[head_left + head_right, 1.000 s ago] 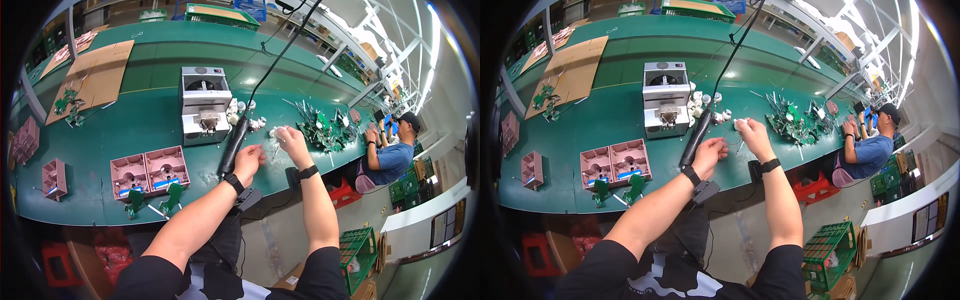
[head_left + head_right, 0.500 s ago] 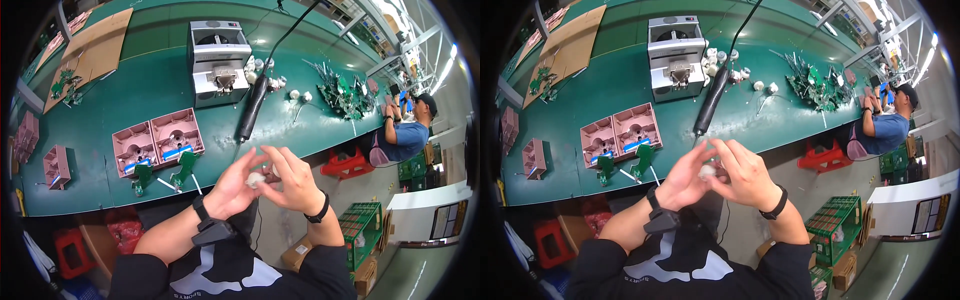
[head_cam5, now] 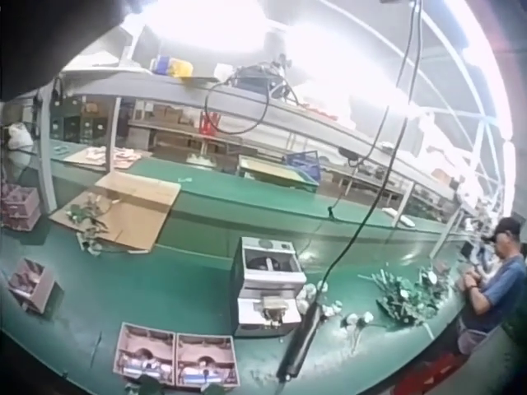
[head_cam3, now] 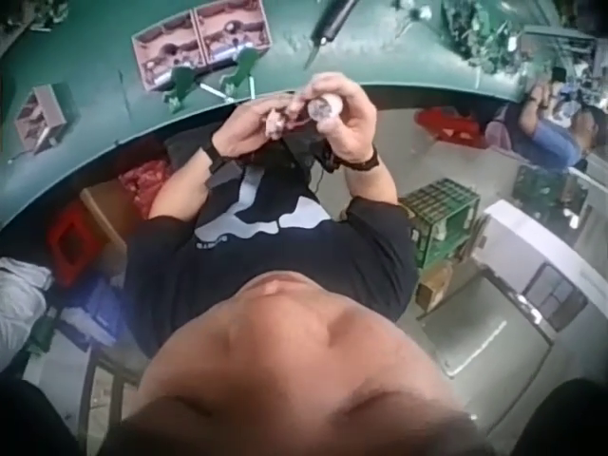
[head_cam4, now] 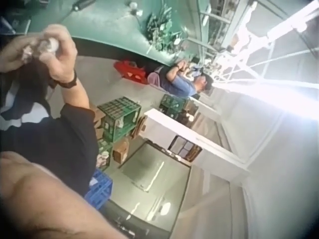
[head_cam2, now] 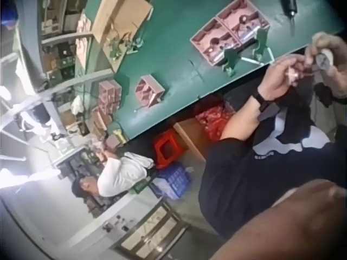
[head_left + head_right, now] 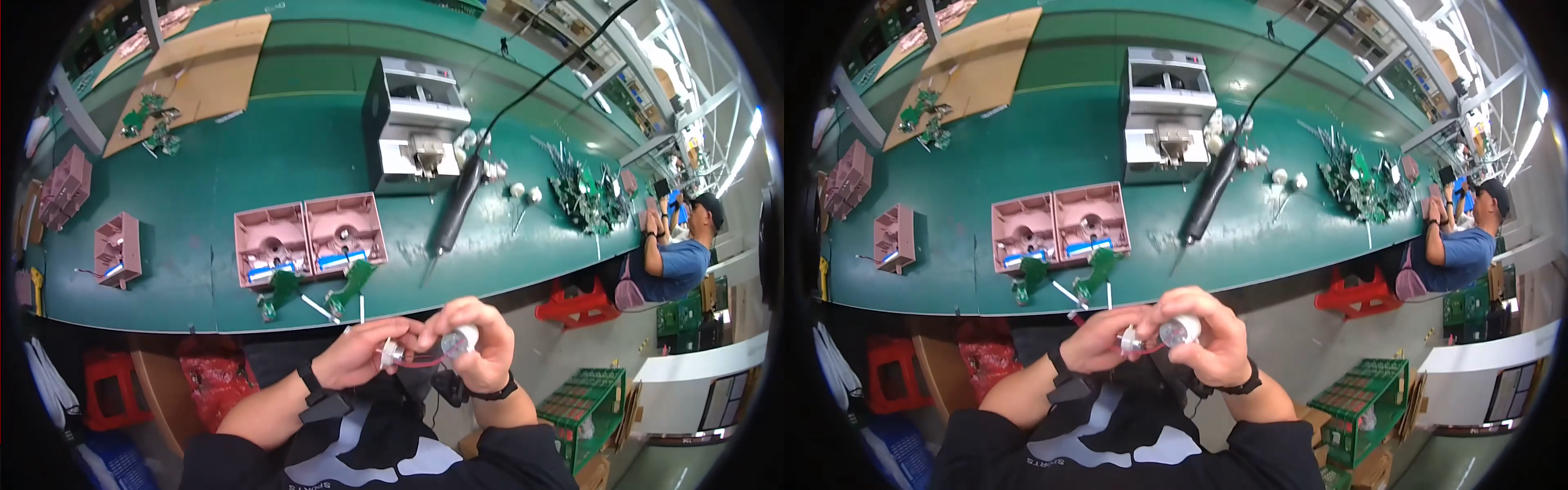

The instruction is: The person picks up a circuit board and places it into a pink plastic housing, then fits a motor into the same housing. They use a power screwdriver to drive screws into the motor and circuit board to secure them.

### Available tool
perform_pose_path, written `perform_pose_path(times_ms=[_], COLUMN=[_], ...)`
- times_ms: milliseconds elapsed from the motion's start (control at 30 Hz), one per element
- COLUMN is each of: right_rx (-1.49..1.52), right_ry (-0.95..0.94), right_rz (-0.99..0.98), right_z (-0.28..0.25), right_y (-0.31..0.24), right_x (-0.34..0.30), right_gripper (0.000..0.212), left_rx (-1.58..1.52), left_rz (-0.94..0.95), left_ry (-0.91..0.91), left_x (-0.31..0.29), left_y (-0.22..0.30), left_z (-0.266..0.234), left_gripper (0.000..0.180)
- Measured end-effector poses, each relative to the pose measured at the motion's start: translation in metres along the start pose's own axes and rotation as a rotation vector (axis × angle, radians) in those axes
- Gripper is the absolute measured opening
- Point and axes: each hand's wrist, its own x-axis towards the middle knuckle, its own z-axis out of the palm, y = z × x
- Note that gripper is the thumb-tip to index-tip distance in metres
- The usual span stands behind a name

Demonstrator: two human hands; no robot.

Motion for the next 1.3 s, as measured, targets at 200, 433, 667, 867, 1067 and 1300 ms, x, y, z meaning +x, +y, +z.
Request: perform_pose_path(times_ms=[200, 433, 667, 867, 1067, 1300], right_rx=[-0.150, 0.027, -0.331, -0.906, -0.950, -0.976], right_ry=[-0.113, 0.164, 0.134, -0.111, -0.078, -0.089], right_rz=[-0.010, -0.137, 0.236, -0.117, -0.208, -0.320], right_z=[-0.005, 0.011, 0.017, 0.014, 0.024, 0.028], right_y=[0.003, 0.007, 0.020, 0.023, 0.031, 0.024], right_x=[0.016, 0.000, -0.027, -0.023, -0.020, -0.016], right_gripper=[0.052, 0.050, 0.038, 0.038, 0.035, 0.044], left_rx=[-0.331, 0.091, 0.140, -0.044, -0.117, -0.091], left_rz=[-0.106, -0.022, -0.048, 0.067, 0.118, 0.216], left_ry=[-0.085, -0.064, -0.136, -0.210, -0.245, -0.020], left_x=[-0.006, -0.014, -0.014, -0.013, -0.021, -0.051], left_y=[-0.002, -0.010, -0.024, -0.007, -0.019, -0.009], left_z=[-0.008, -0.012, -0.003, -0.002, -0.019, 0.010], left_gripper=[0.031, 0.034, 0.031, 0.034, 0.039, 0.041])
